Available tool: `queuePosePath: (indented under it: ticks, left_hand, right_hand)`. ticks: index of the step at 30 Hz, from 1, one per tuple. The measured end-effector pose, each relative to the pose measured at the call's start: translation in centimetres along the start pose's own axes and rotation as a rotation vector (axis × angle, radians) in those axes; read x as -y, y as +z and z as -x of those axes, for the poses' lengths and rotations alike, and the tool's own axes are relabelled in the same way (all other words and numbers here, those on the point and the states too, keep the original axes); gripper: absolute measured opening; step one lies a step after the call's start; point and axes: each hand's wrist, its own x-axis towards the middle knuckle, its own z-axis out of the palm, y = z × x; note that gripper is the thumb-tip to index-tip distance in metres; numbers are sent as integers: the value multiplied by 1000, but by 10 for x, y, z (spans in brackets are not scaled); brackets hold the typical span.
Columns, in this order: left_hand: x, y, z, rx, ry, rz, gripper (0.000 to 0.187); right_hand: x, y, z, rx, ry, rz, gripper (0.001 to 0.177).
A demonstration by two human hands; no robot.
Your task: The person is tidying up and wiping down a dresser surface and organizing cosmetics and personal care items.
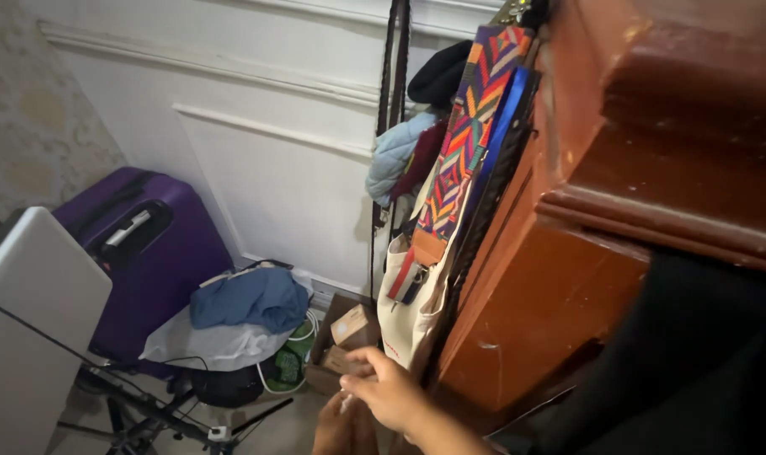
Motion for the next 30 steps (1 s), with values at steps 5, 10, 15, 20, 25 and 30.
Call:
queuePosePath:
  ticks: [5, 10, 15, 20, 25, 30]
  left_hand:
    - [-135, 94, 26, -344, 131, -262, 34]
    - [-290, 198, 112, -66, 481, 177, 28]
    - [-403, 276, 198, 43, 423, 407, 24]
    - [-472, 324, 250, 207, 459, 437, 25]
    - [-530, 376, 290, 420, 535, 420, 19]
    - [-541, 441, 293, 519, 623, 191, 18]
  right_hand:
    - [-21, 7, -9, -497, -450, 363, 58]
    - [105, 16, 48, -452, -389, -378, 50]
    - [203, 4, 114, -545, -557, -465, 36]
    - [295, -24, 190, -551, -632, -362, 32]
    - [368, -57, 270, -384, -800, -567, 24]
    - [385, -163, 312, -587, -940, -360, 18]
